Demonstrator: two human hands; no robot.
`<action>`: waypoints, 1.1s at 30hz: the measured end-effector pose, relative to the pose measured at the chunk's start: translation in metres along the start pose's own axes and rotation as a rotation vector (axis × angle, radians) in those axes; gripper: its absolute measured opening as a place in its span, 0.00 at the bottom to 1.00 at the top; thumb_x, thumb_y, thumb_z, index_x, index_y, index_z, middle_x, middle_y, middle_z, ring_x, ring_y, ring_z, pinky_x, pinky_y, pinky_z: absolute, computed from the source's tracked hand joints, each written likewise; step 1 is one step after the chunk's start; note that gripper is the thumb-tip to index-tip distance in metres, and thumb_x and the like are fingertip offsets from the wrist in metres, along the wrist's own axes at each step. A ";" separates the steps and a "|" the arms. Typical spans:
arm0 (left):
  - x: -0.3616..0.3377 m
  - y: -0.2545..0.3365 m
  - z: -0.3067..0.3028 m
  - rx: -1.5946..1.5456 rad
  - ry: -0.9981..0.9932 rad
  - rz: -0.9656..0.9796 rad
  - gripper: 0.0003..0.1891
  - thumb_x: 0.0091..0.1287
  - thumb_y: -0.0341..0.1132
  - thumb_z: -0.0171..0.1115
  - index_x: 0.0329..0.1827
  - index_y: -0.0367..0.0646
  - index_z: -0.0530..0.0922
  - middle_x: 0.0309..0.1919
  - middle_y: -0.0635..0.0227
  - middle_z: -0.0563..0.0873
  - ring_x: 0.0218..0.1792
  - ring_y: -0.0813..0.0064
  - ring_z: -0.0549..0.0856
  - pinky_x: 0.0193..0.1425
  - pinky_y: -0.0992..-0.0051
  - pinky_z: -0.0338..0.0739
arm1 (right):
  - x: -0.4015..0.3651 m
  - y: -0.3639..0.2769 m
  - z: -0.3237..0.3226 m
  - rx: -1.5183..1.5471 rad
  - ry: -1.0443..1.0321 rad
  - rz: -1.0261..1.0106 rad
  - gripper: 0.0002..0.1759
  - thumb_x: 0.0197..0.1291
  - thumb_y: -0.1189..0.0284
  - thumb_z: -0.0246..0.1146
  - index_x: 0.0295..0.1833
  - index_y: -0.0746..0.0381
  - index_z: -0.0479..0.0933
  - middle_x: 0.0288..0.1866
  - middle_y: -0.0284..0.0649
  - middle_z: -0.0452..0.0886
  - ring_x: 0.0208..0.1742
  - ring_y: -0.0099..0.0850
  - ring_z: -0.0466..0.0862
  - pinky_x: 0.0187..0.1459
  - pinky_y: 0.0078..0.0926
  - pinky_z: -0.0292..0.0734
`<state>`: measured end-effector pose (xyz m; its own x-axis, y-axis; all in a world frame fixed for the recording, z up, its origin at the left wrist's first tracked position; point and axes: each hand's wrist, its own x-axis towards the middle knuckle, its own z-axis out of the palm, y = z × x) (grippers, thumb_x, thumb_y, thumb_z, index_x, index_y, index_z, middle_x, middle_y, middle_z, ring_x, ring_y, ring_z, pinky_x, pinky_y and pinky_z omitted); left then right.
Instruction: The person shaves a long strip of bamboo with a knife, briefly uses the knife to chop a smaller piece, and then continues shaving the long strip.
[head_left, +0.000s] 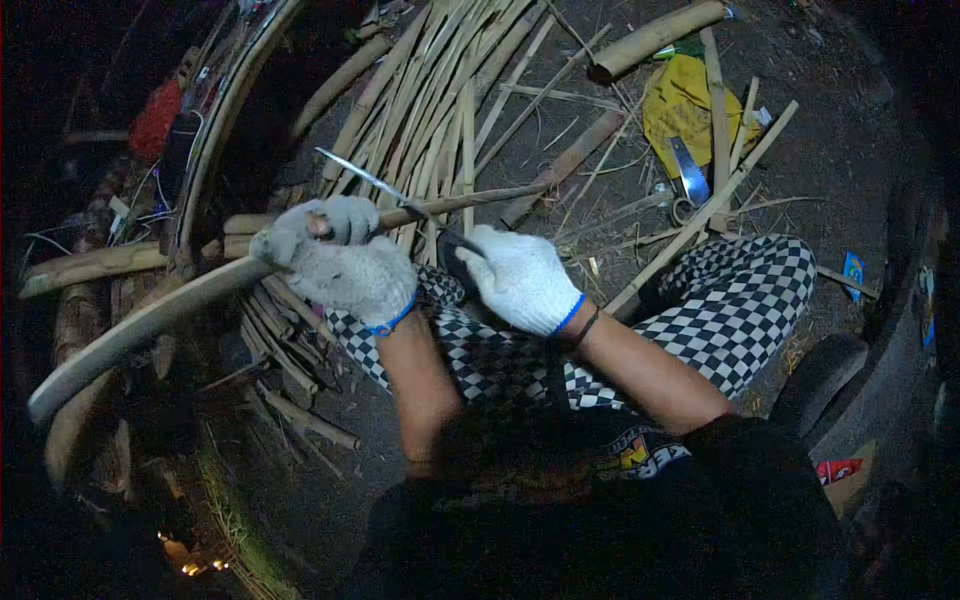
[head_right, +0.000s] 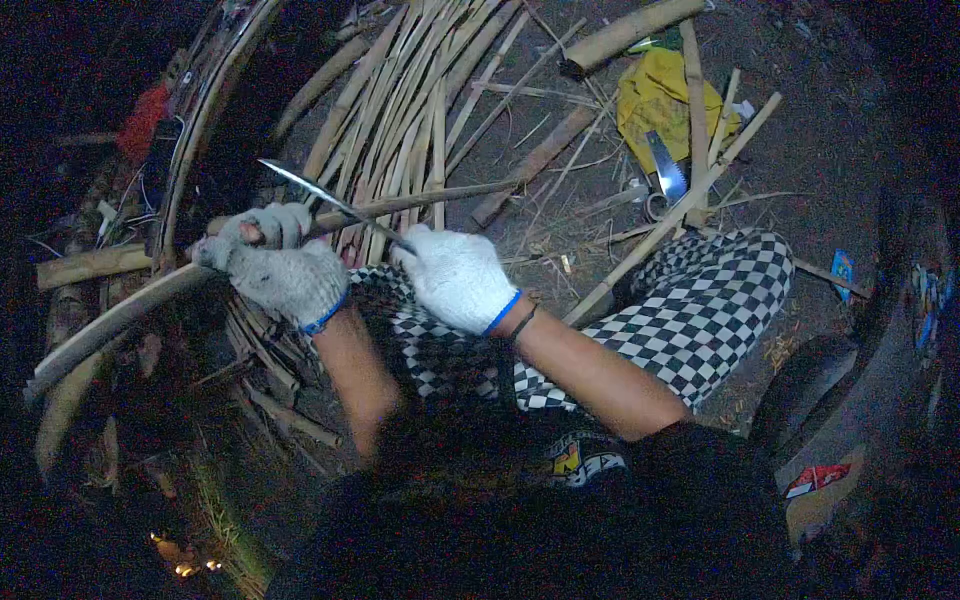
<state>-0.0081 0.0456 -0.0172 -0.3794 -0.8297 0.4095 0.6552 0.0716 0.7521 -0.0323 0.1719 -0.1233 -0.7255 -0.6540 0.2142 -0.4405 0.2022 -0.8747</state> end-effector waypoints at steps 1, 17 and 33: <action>-0.001 0.001 -0.001 -0.035 0.040 -0.018 0.21 0.67 0.51 0.52 0.19 0.50 0.65 0.10 0.77 0.59 0.09 0.82 0.54 0.14 0.79 0.50 | -0.004 0.007 0.007 0.030 0.052 -0.036 0.14 0.64 0.61 0.53 0.38 0.63 0.74 0.28 0.54 0.79 0.32 0.55 0.80 0.35 0.49 0.75; 0.011 -0.002 -0.011 0.101 0.169 0.067 0.22 0.70 0.52 0.51 0.19 0.50 0.65 0.10 0.77 0.58 0.11 0.83 0.53 0.15 0.79 0.48 | 0.022 0.056 0.029 -0.161 -0.163 0.247 0.15 0.63 0.63 0.52 0.43 0.63 0.76 0.31 0.57 0.80 0.37 0.54 0.81 0.40 0.50 0.76; 0.040 -0.006 -0.014 0.276 0.284 0.150 0.23 0.71 0.55 0.47 0.20 0.52 0.61 0.11 0.79 0.55 0.12 0.81 0.51 0.16 0.76 0.46 | 0.034 0.242 0.102 -0.237 -0.168 0.573 0.16 0.61 0.63 0.51 0.39 0.63 0.79 0.37 0.54 0.82 0.42 0.51 0.82 0.45 0.47 0.77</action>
<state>-0.0181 0.0047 -0.0126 -0.0728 -0.9158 0.3950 0.4750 0.3164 0.8211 -0.1101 0.1242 -0.3721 -0.7963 -0.4955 -0.3469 -0.1257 0.6965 -0.7064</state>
